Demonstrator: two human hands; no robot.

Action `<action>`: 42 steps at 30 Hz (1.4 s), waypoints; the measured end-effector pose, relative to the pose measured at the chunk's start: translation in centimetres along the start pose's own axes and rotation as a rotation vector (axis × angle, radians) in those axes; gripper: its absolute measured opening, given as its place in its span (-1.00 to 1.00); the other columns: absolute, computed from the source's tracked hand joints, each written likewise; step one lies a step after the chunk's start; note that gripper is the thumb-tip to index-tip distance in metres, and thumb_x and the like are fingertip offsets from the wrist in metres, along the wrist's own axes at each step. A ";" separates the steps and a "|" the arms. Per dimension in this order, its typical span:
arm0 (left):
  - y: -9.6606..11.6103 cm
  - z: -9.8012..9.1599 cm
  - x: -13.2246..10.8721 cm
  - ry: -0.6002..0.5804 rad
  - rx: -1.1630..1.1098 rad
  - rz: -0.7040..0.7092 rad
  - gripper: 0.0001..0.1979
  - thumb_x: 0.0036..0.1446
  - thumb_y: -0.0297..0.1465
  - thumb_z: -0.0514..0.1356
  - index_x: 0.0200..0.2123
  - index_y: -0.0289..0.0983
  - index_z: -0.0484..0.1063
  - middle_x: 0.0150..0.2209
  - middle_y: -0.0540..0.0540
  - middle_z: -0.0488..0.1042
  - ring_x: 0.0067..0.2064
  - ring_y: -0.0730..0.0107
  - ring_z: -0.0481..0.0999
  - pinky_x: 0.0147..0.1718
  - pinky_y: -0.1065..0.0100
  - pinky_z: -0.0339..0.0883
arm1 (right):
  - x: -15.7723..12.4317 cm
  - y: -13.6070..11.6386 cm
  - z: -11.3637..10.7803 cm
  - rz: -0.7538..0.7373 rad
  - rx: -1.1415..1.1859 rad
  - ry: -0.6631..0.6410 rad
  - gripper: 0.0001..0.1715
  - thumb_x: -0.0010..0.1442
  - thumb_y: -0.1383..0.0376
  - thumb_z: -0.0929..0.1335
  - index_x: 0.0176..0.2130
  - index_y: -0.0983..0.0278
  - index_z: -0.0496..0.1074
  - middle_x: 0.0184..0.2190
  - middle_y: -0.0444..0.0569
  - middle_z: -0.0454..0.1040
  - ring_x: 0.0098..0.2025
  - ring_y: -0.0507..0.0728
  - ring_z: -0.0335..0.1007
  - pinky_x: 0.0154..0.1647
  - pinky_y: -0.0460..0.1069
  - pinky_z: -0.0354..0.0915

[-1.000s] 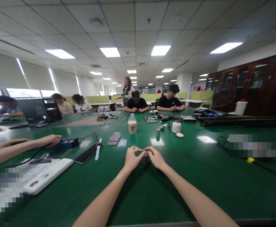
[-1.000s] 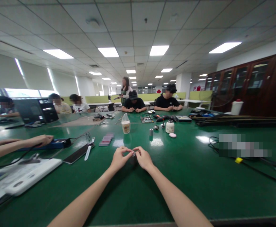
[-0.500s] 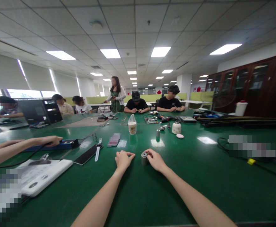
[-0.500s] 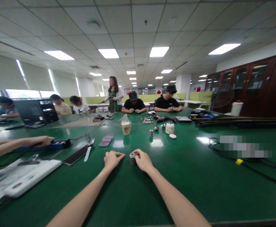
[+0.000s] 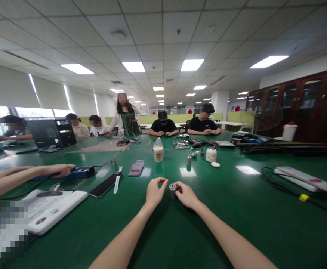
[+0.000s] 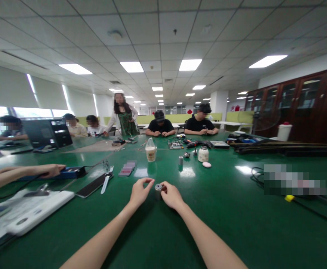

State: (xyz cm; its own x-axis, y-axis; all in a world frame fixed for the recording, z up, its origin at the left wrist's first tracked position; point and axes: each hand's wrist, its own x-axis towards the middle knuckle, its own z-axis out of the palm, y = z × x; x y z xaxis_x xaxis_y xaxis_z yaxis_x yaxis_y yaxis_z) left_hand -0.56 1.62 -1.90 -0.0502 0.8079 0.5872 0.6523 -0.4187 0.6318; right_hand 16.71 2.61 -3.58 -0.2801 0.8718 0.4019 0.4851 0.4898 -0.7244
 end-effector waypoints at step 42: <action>2.3 0.3 -1.5 -0.136 -0.130 0.036 -0.72 0.27 -0.34 -0.03 -0.04 -0.17 0.38 -0.23 -0.03 0.59 -0.22 0.33 0.57 -0.21 0.38 0.34 | 0.7 -1.3 -1.2 -0.166 -0.043 0.247 -0.76 0.18 0.18 0.34 -0.30 0.21 0.58 -0.33 -0.03 0.55 -0.31 0.10 0.46 -0.21 -0.02 0.34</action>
State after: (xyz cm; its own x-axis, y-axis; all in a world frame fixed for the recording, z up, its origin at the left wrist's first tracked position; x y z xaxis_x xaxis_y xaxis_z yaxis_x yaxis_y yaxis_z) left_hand 1.20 -0.43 -1.50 0.0802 0.8362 0.5425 0.5482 -0.4915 0.6766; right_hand 16.82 2.60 -1.70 -0.1510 0.7528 0.6408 0.4854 0.6211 -0.6153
